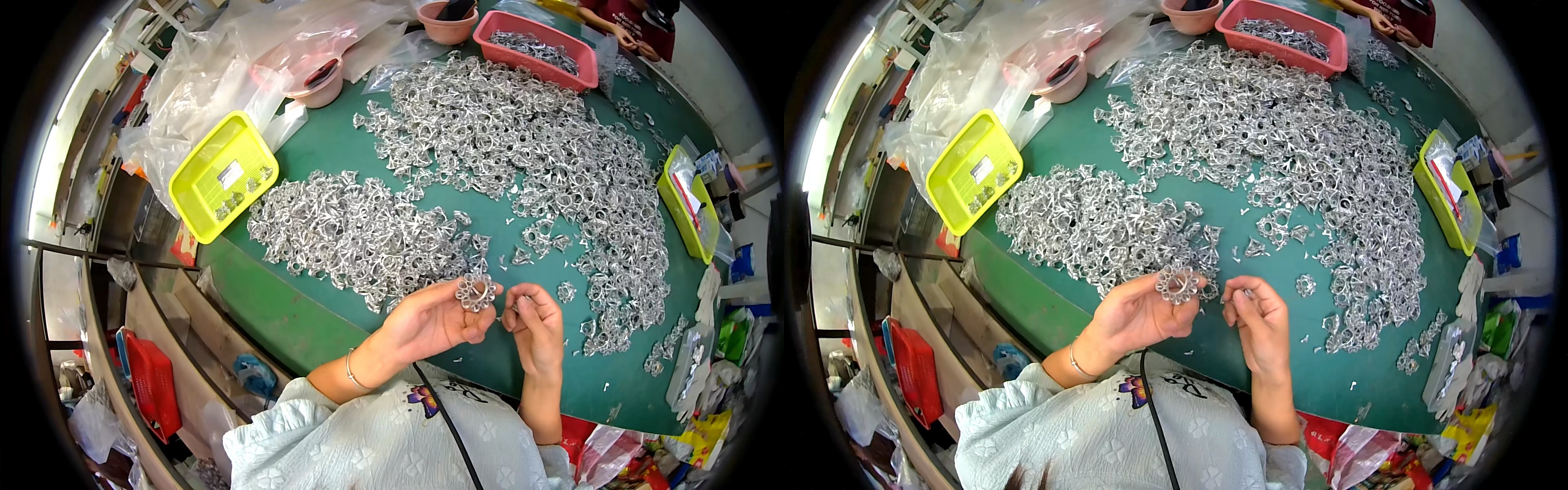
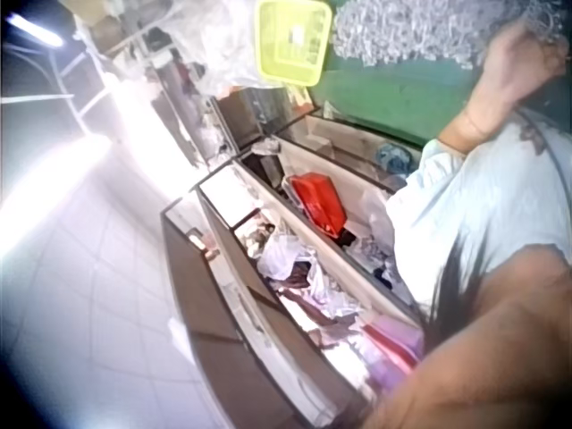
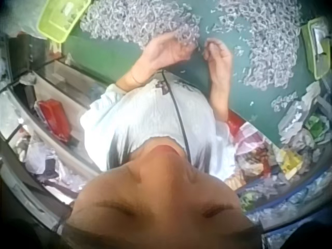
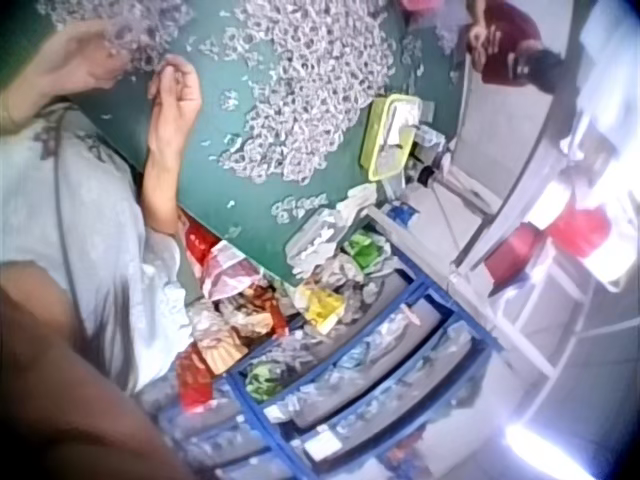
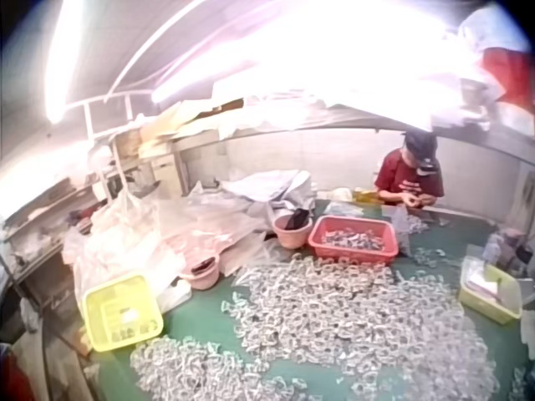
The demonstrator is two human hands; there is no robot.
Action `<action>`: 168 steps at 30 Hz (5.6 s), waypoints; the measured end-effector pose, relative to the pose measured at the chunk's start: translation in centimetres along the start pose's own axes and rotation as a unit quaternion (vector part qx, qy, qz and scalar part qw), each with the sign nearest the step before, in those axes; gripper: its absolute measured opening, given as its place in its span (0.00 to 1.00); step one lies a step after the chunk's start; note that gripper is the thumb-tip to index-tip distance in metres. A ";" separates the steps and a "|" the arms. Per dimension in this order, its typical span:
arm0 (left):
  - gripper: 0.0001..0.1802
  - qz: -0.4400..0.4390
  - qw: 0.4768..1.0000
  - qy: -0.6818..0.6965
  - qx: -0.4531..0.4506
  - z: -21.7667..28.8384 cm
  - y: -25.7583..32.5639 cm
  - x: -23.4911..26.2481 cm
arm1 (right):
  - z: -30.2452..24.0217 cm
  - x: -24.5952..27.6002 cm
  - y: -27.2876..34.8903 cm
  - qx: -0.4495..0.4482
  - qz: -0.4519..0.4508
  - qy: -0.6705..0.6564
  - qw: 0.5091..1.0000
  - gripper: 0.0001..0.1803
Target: The person joins small silver-colored metal pieces by hand to form circular decorative components and places the completed units into a small yellow tray.
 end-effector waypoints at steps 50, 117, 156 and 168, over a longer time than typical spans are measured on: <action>0.15 0.459 0.352 -0.707 -0.407 11.6 10.0 3.9 | 10.7 -22.3 -19.1 0.261 -0.381 0.674 0.577 0.07; 0.21 0.172 0.639 -0.694 -0.283 0.5 -1.0 -1.9 | -8.0 2.4 -2.3 0.230 0.022 0.585 0.777 0.22; 0.26 0.068 0.792 -0.561 -0.232 -0.8 -0.6 -4.7 | -5.1 -3.8 5.2 0.264 -0.057 0.275 0.923 0.25; 0.26 0.056 0.812 -0.525 -0.250 -0.6 -0.6 -4.7 | -5.1 -4.1 5.1 0.237 -0.075 0.255 0.934 0.26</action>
Point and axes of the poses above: each hand's wrist, its own y-axis away from the middle knuckle, its own x-axis out of the back of the hand, z = x × y, the point moved 6 cm from there along -y, towards the middle knuckle, and after that the axes turned 9 degrees about -y, right-handed, at the moved point
